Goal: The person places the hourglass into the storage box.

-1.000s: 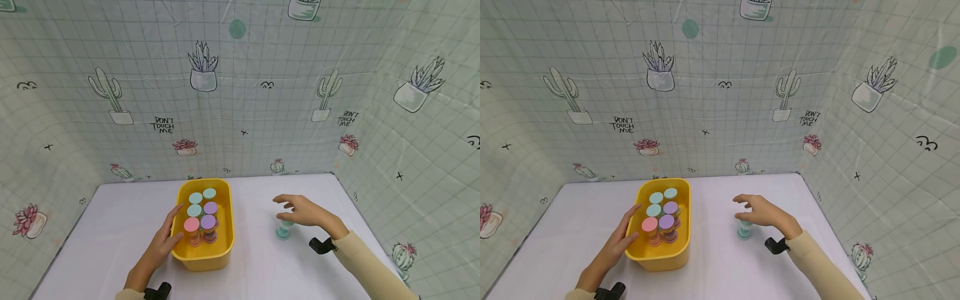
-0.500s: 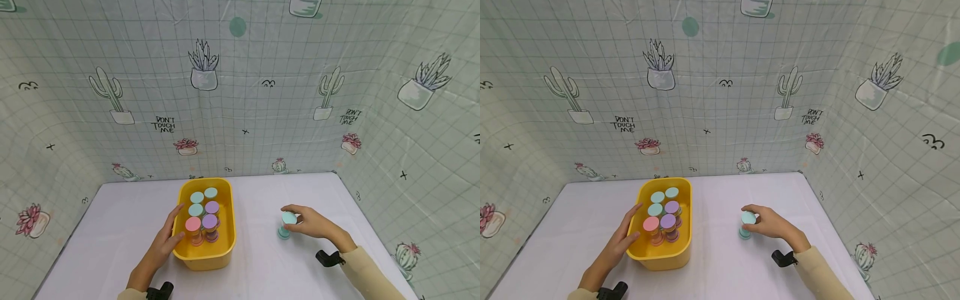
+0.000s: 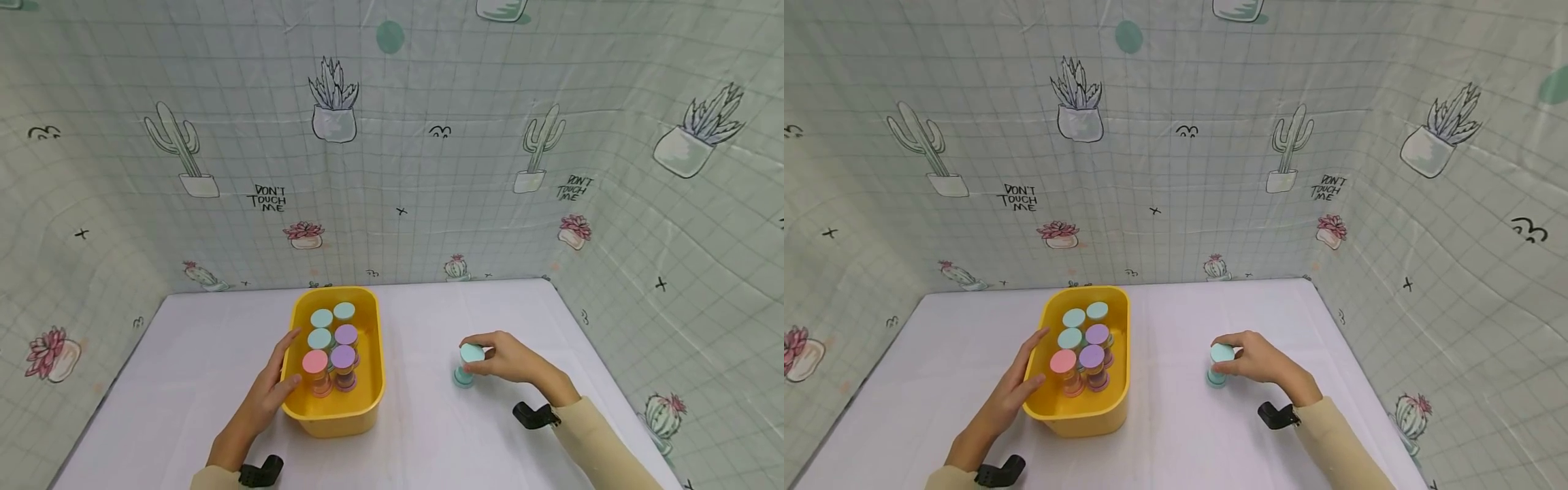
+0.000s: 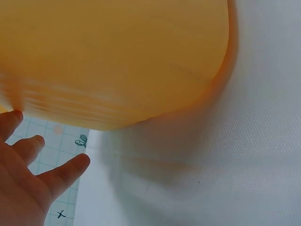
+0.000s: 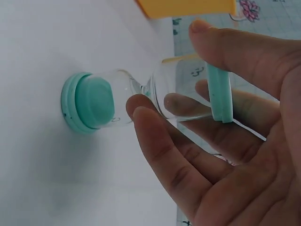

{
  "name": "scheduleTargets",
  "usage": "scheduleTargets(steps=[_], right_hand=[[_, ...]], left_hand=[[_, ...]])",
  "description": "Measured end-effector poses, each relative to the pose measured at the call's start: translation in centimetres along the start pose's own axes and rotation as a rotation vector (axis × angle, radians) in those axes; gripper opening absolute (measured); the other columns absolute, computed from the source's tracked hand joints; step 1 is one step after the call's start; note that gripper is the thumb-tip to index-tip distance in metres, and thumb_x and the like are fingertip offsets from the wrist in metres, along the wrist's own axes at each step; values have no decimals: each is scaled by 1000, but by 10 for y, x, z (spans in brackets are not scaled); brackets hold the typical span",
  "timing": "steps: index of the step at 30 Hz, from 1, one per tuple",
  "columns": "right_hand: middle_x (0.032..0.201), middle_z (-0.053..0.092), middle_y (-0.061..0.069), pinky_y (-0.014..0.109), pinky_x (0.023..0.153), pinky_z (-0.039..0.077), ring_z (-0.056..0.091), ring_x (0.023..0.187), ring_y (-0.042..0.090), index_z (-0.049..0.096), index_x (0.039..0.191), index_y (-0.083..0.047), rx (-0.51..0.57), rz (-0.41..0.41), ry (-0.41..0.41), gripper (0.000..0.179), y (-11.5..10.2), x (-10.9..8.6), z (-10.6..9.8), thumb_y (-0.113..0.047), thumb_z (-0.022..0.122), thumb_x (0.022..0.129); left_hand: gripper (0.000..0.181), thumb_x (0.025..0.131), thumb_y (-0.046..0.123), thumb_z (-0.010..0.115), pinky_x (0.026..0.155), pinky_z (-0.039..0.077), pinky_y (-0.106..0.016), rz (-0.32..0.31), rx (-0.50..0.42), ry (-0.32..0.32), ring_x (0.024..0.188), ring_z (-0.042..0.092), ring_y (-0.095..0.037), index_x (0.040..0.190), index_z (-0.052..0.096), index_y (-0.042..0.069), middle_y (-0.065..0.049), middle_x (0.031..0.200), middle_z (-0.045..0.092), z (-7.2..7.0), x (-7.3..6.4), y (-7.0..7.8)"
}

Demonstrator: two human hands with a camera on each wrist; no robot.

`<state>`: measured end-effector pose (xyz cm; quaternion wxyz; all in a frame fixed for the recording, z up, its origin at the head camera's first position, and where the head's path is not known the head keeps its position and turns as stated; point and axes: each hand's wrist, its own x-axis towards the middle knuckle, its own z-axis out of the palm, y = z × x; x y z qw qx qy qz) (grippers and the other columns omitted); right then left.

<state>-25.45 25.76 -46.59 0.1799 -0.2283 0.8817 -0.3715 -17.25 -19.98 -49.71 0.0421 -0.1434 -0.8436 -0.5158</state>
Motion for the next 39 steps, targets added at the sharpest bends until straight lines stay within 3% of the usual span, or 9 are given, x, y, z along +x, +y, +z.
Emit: scheduleTargets(steps=[10, 14, 21, 29, 39], right_hand=[[90, 72, 3, 32, 61, 59, 71, 71, 25, 70, 119, 1, 36, 28, -29, 41, -3, 6, 0, -26, 80, 89], [83, 70, 1, 29, 60, 58, 70, 66, 19, 71, 113, 0, 21, 25, -32, 36, -6, 8, 0, -23, 79, 87], [87, 68, 1, 26, 59, 55, 67, 64, 13, 72, 112, -3, -16, 21, -26, 35, -8, 9, 0, -24, 80, 86], [88, 72, 4, 27, 66, 57, 72, 73, 22, 63, 132, 6, 45, -16, -68, 50, -3, 6, 0, -25, 76, 94], [105, 67, 14, 31, 65, 58, 70, 71, 21, 65, 122, 6, 77, -7, 1, 38, -3, 7, 9, -16, 75, 93]], left_hand=[[73, 98, 27, 51, 111, 32, -69, -10, 10, 4, 151, 24, -55, 164, 21, 15, -23, 170, 21, -1, -1, 1], [74, 97, 26, 51, 110, 32, -70, -18, 12, 3, 151, 24, -56, 164, 21, 15, -23, 169, 21, -1, -1, 0], [74, 97, 22, 52, 110, 30, -70, -19, 17, 2, 152, 22, -55, 164, 21, 15, -23, 170, 20, -2, -1, 0], [73, 98, 22, 51, 110, 29, -72, -18, 23, 2, 152, 22, -56, 164, 21, 15, -24, 170, 20, -3, -2, 2], [73, 99, 20, 50, 110, 29, -73, -5, 7, 1, 152, 21, -55, 165, 19, 16, -23, 170, 19, -3, 0, 0]])
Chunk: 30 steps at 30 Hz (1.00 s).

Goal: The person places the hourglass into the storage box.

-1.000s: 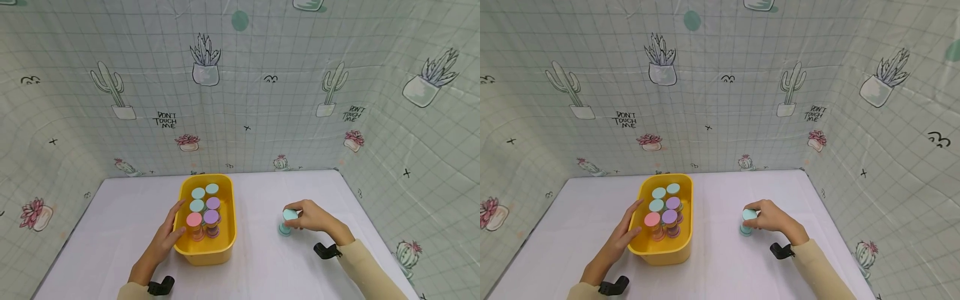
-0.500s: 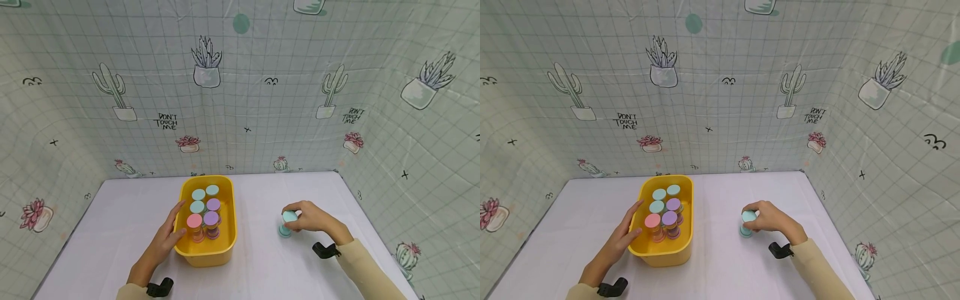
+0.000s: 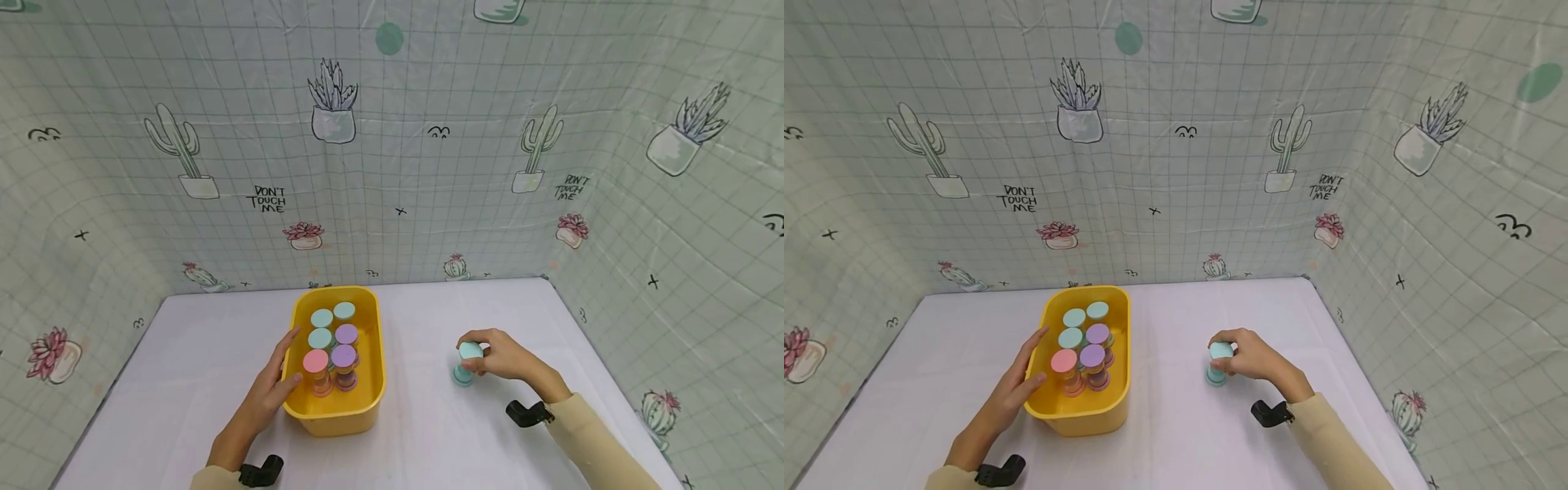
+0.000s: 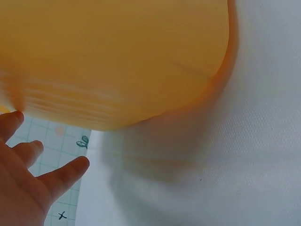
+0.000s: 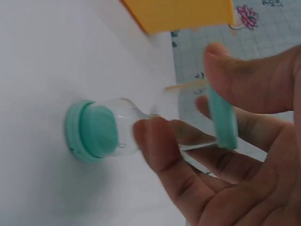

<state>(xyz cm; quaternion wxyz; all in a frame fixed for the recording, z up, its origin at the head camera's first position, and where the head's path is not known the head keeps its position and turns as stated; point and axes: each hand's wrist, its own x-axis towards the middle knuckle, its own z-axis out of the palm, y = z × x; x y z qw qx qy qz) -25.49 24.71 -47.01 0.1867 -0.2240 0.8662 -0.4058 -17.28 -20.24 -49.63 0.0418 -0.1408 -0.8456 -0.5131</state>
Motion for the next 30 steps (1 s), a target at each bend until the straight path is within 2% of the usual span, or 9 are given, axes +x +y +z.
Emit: scheduleTargets(steps=[8, 13, 16, 20, 24, 30], right_hand=[[97, 65, 11, 27, 60, 52, 63, 66, 16, 64, 122, 6, 0, 4, 34, 35, -4, -1, 6, -11, 73, 93], [92, 64, 9, 28, 59, 54, 65, 69, 26, 63, 123, 5, 6, -19, 9, 34, -13, 4, 8, -12, 70, 95], [98, 65, 10, 28, 62, 55, 68, 74, 26, 64, 123, 1, -4, -34, 14, 32, -21, 7, 7, -15, 70, 97], [107, 66, 12, 29, 68, 55, 70, 76, 19, 65, 124, -5, 5, -82, 25, 30, -36, 11, 2, -19, 69, 98], [107, 66, 11, 28, 65, 54, 69, 74, 17, 65, 128, -8, 45, -156, 26, 32, -56, 17, -2, -20, 67, 100], [113, 66, 14, 30, 75, 61, 72, 84, 33, 63, 132, -6, 87, -239, 41, 36, -95, 27, -6, -20, 69, 99]], left_hand=[[72, 100, 23, 50, 109, 32, -71, 14, 6, -10, 151, 24, -56, 165, 19, 16, -24, 170, 20, -1, 2, 2], [71, 100, 19, 50, 110, 31, -72, 7, 5, 2, 151, 24, -55, 164, 20, 17, -23, 170, 20, -3, 1, 2], [71, 100, 18, 50, 110, 30, -73, 9, 0, 3, 151, 23, -55, 164, 20, 16, -22, 170, 20, -4, 1, 2], [71, 100, 18, 50, 109, 30, -73, 10, 0, -2, 151, 23, -55, 164, 20, 15, -23, 170, 20, -4, 2, 1], [71, 100, 19, 50, 108, 30, -75, 7, 5, -5, 151, 23, -56, 164, 21, 16, -24, 169, 20, -3, 1, 2], [71, 99, 22, 51, 108, 30, -76, -9, 16, -13, 151, 24, -56, 164, 22, 17, -23, 169, 21, -2, 0, 4]])
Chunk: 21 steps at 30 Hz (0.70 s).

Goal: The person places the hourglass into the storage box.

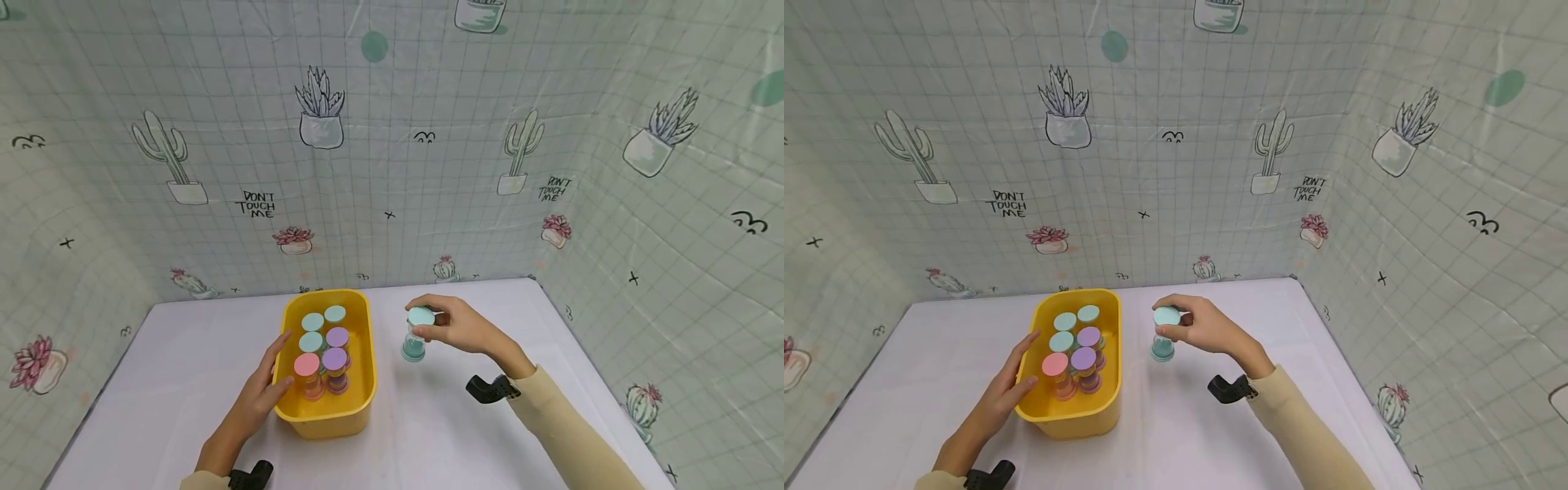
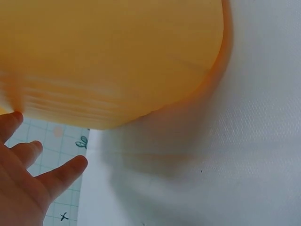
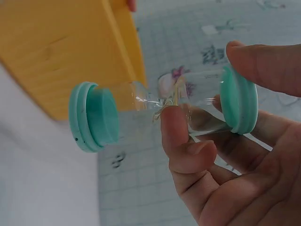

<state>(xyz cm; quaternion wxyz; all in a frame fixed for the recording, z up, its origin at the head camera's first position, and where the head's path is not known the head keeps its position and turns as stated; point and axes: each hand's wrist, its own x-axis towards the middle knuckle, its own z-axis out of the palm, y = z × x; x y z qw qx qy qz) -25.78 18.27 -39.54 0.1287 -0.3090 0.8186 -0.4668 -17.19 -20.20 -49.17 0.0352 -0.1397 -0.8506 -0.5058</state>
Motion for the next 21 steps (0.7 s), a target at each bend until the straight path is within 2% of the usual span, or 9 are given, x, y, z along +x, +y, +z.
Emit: scheduleTargets(steps=[2, 6, 11, 15, 21], right_hand=[[114, 66, 14, 31, 78, 62, 72, 88, 38, 62, 132, -6, 12, -13, 2, 38, -13, 8, 0, -21, 71, 98], [114, 67, 11, 37, 78, 63, 73, 86, 30, 62, 135, -8, -17, -33, -1, 42, -37, 24, 2, -25, 71, 98], [121, 68, 7, 41, 79, 64, 74, 82, 19, 62, 135, -11, -28, -71, -45, 41, -62, 41, 10, -27, 71, 98], [120, 68, 4, 34, 78, 63, 74, 82, 16, 63, 131, -12, -50, -104, -125, 39, -78, 53, 23, -28, 72, 97], [110, 69, -2, 23, 78, 60, 69, 85, 9, 66, 127, -12, -146, -155, -285, 36, -97, 68, 40, -29, 73, 96]], left_hand=[[71, 99, 22, 52, 107, 29, -77, 0, -1, 3, 150, 24, -57, 164, 22, 16, -24, 169, 22, 0, -1, 1], [70, 99, 20, 52, 107, 28, -78, 3, -4, 9, 150, 24, -57, 163, 24, 15, -24, 168, 23, -1, -1, 3], [70, 99, 19, 52, 106, 28, -79, 13, -14, 1, 150, 23, -57, 163, 24, 16, -24, 168, 23, -1, 0, 5], [69, 100, 19, 52, 107, 28, -78, 20, -21, 2, 150, 23, -58, 163, 24, 16, -25, 168, 23, -1, 0, 5], [68, 101, 16, 50, 107, 29, -77, 34, -29, -6, 149, 22, -60, 163, 23, 14, -28, 167, 21, 1, -1, 2]])
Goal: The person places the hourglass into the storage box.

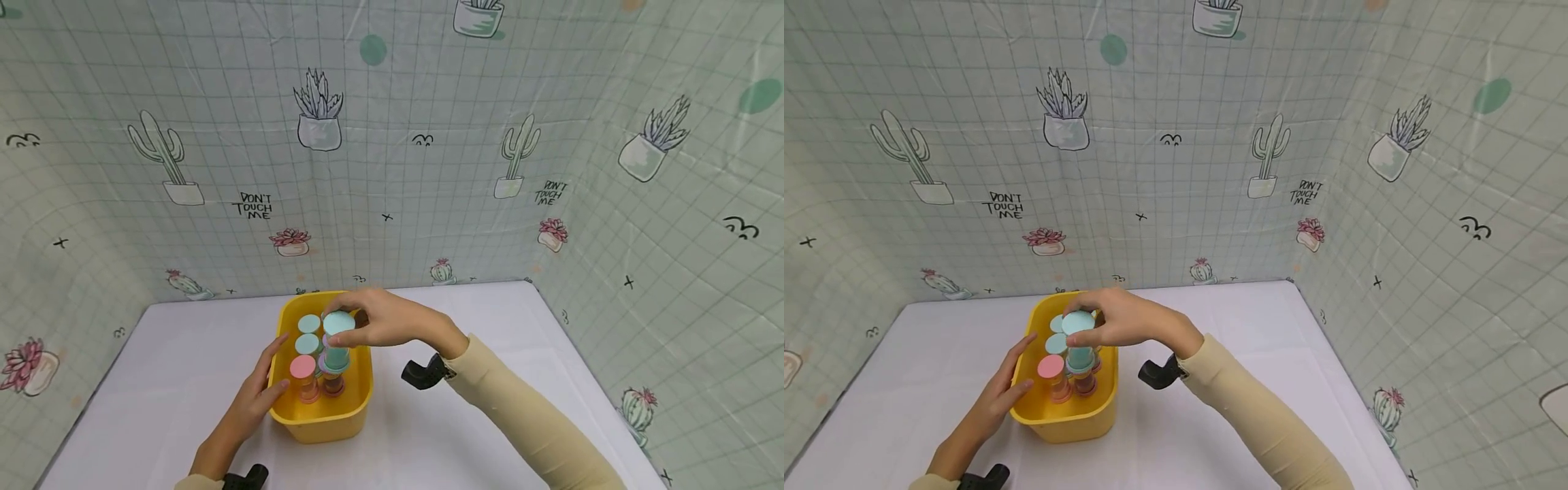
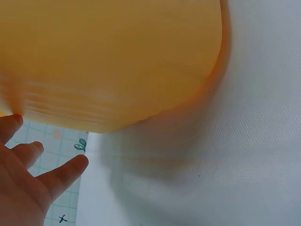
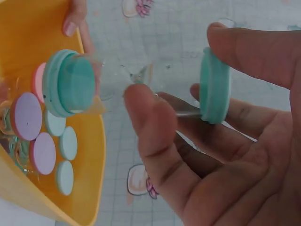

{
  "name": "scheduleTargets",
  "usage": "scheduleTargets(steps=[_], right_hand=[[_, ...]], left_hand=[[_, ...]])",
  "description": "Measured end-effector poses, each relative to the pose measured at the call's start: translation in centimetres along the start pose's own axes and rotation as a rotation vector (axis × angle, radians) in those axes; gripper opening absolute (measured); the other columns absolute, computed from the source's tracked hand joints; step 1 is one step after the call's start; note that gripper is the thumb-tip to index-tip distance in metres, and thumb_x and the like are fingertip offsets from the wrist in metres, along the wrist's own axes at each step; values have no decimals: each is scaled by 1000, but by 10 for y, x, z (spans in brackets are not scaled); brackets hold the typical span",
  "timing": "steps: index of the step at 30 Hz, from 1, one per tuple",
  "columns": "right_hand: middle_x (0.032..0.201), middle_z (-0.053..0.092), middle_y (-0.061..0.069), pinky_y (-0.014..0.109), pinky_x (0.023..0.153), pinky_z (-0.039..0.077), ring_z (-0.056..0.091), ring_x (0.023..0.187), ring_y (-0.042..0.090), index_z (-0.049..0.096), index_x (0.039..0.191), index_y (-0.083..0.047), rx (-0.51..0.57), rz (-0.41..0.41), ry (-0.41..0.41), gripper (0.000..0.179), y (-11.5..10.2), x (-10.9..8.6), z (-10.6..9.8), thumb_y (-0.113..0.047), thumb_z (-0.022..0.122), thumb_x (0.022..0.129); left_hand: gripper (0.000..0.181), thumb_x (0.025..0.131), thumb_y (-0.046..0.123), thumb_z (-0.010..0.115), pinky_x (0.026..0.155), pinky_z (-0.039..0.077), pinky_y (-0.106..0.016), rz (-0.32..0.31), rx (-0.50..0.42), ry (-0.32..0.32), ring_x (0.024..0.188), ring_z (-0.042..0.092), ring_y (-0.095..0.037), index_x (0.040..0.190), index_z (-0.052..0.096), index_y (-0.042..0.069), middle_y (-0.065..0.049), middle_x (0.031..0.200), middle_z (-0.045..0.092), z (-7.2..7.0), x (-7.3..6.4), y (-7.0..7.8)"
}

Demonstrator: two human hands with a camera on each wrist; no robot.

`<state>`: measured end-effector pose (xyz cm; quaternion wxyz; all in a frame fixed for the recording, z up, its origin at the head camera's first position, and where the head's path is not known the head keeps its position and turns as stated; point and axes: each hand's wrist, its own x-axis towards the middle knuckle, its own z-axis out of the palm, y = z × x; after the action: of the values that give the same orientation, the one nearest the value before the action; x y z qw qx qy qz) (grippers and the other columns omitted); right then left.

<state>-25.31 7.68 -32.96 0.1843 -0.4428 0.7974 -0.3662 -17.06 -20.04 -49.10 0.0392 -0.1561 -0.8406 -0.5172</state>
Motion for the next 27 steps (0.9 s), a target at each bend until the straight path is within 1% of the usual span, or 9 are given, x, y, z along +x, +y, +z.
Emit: scheduleTargets(steps=[4, 8, 10, 13, 17, 21, 24, 27], right_hand=[[114, 68, -1, 22, 81, 61, 69, 88, 6, 66, 125, -10, -20, -9, -96, 33, -4, 11, 4, -24, 74, 96], [115, 68, 1, 20, 79, 60, 68, 86, 6, 67, 125, -8, -49, -19, -163, 34, -4, 18, 7, -20, 75, 95], [117, 68, 2, 19, 79, 59, 68, 86, 5, 67, 127, -8, -69, -14, -195, 36, -4, 20, 9, -21, 75, 95], [123, 69, 2, 16, 82, 58, 67, 92, 4, 67, 130, -8, -117, -13, -244, 39, -4, 23, 13, -22, 74, 95], [124, 70, 1, 13, 86, 54, 64, 98, 3, 67, 133, -9, -213, -27, -285, 41, -5, 28, 18, -23, 75, 94], [126, 71, -2, 11, 86, 52, 62, 96, 2, 68, 134, -10, -286, -28, -317, 44, -5, 34, 22, -25, 76, 94], [128, 71, -2, 11, 87, 51, 62, 95, 2, 67, 135, -8, -297, -18, -347, 46, -3, 38, 26, -25, 77, 93], [127, 71, -1, 10, 88, 50, 61, 97, 5, 67, 134, -7, -293, 1, -372, 46, 0, 42, 31, -24, 79, 92]], left_hand=[[68, 101, 15, 49, 106, 28, -78, 4, -1, -3, 149, 24, -60, 163, 22, 16, -28, 167, 21, -1, 0, -2], [68, 101, 14, 49, 105, 29, -80, 11, 1, -4, 148, 25, -61, 163, 23, 15, -28, 167, 22, -1, 0, -2], [67, 101, 15, 49, 105, 30, -80, 2, 2, -7, 148, 25, -60, 163, 23, 15, -28, 167, 23, -1, -1, -1], [67, 101, 16, 50, 104, 30, -81, -11, 3, -14, 148, 26, -60, 163, 24, 16, -27, 167, 23, -1, -4, 0], [66, 101, 17, 50, 104, 30, -82, -9, 7, -13, 147, 27, -60, 162, 25, 15, -27, 167, 24, -1, -4, 2], [66, 101, 16, 50, 104, 31, -81, 1, 15, -11, 146, 29, -59, 162, 25, 15, -27, 166, 25, -1, -1, 1], [67, 100, 16, 50, 104, 32, -80, -3, 18, -8, 147, 30, -59, 162, 25, 15, -26, 167, 25, -1, 0, 0], [67, 100, 17, 51, 105, 30, -80, -11, 21, -9, 147, 28, -59, 162, 25, 15, -26, 167, 24, -2, 1, 0]])
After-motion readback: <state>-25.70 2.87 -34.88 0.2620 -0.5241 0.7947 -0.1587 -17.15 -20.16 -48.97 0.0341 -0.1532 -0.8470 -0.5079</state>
